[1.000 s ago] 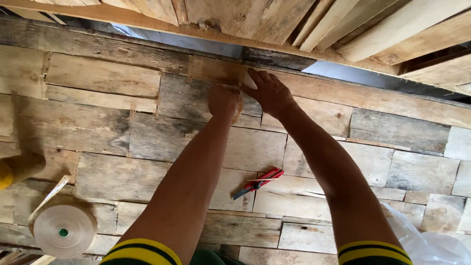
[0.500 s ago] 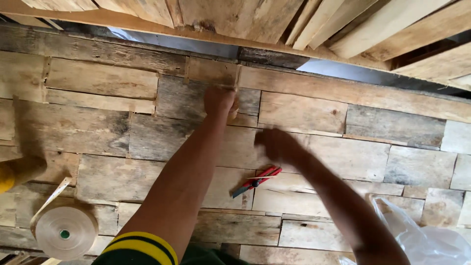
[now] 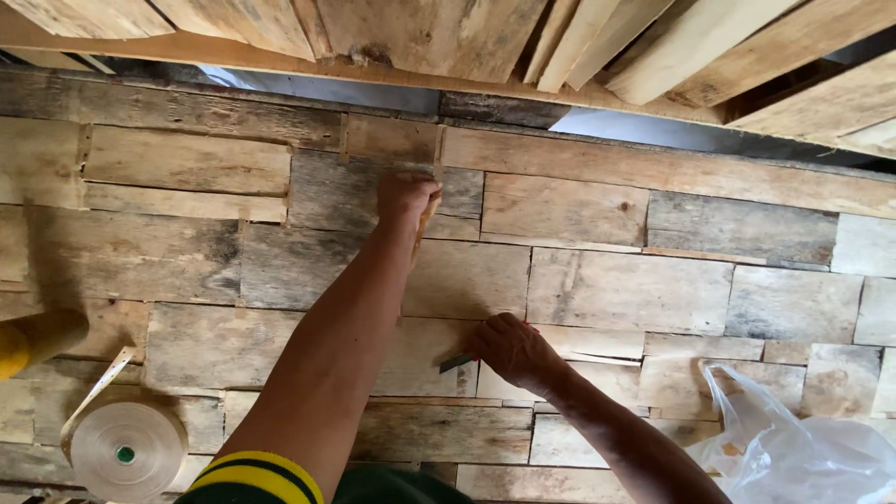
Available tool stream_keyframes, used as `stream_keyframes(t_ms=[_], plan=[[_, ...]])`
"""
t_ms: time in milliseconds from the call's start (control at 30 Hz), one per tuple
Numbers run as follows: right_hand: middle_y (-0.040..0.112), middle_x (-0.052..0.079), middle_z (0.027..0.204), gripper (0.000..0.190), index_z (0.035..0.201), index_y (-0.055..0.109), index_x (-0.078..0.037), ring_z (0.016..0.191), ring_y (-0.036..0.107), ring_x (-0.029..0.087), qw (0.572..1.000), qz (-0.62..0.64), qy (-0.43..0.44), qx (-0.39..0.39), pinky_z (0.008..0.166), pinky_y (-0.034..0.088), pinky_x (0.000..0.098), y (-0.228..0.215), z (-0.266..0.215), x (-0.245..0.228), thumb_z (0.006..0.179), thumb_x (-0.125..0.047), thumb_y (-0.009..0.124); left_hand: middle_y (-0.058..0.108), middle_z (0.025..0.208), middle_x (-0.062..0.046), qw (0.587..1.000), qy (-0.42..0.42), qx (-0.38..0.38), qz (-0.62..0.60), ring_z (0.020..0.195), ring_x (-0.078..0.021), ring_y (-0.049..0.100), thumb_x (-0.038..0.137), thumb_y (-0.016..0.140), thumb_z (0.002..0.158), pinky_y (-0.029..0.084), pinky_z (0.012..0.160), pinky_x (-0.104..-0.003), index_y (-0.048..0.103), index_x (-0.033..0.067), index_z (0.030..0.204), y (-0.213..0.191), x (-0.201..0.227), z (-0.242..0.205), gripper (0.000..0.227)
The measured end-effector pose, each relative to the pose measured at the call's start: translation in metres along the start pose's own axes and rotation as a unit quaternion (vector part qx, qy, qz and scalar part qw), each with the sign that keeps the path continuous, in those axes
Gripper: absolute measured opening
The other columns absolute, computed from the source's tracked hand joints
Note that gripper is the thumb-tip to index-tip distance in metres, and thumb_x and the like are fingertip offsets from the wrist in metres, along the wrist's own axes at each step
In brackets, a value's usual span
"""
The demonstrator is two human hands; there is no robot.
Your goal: Taping the joints of a decorative wooden panel.
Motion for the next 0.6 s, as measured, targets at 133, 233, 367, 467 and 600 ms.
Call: stream_keyframes(t_ms=[133,233,367,467,600], plan=[[0.063,0.007,0.096,0.008,0.097,0.068,-0.009,0.088,0.061,0.024,0.991,-0.065,-0.008,-0.114,0.075,0.051,0.0383,0.022,-0.006,0.003,0.093,-0.016,0.07,0.08,0.083,-0.016,1.0,0.015,-0.004,0.014,0.07,-0.0223,0.077,0.002,0.084,0.078,0.062,0.062,-0.038,0.082,-0.0007,0.087,-0.001,-0.005,0.004,0.009],[0.065,0.008,0.097,0.012,0.098,0.069,-0.01,0.089,0.061,0.025,0.978,0.002,0.067,-0.198,0.08,0.052,0.0398,0.049,-0.015,0.024,0.096,-0.022,0.067,0.079,0.083,-0.017,0.999,0.021,-0.026,-0.041,0.07,-0.0238,0.078,0.0,0.083,0.079,0.064,0.064,-0.038,0.081,-0.0028,0.087,0.0,-0.023,0.022,0.01],[0.071,0.006,0.099,0.015,0.103,0.073,-0.016,0.095,0.064,0.021,0.938,0.157,0.177,-0.252,0.089,0.054,0.035,0.02,-0.005,0.056,0.104,-0.024,0.061,0.08,0.084,-0.015,1.0,0.011,-0.009,-0.012,0.072,-0.0215,0.078,0.002,0.083,0.079,0.065,0.067,-0.037,0.081,-0.0011,0.088,-0.003,-0.005,0.004,0.01],[0.076,0.008,0.105,0.02,0.109,0.076,-0.014,0.101,0.066,0.025,0.979,0.135,0.106,-0.108,0.094,0.051,0.0425,-0.022,0.016,0.09,0.093,-0.018,0.064,0.078,0.083,-0.02,0.999,0.007,-0.008,-0.031,0.07,-0.0268,0.077,0.001,0.084,0.08,0.065,0.064,-0.04,0.079,-0.0055,0.085,-0.004,0.002,0.001,0.01],[0.077,0.002,0.102,0.01,0.106,0.075,-0.017,0.088,0.067,0.018,0.968,-0.007,0.249,-0.005,0.088,0.052,0.039,-0.057,0.057,0.146,0.102,-0.023,0.067,0.079,0.085,-0.018,0.998,-0.038,-0.011,-0.058,0.071,-0.0253,0.079,0.001,0.084,0.078,0.067,0.064,-0.039,0.078,-0.0045,0.086,-0.005,-0.007,0.007,0.011]])
Point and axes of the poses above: each hand's wrist, its own z-axis towards the middle knuckle, its own y-axis out of the palm, x = y × z, the point moved 7 cm from there along z, towards the middle knuckle
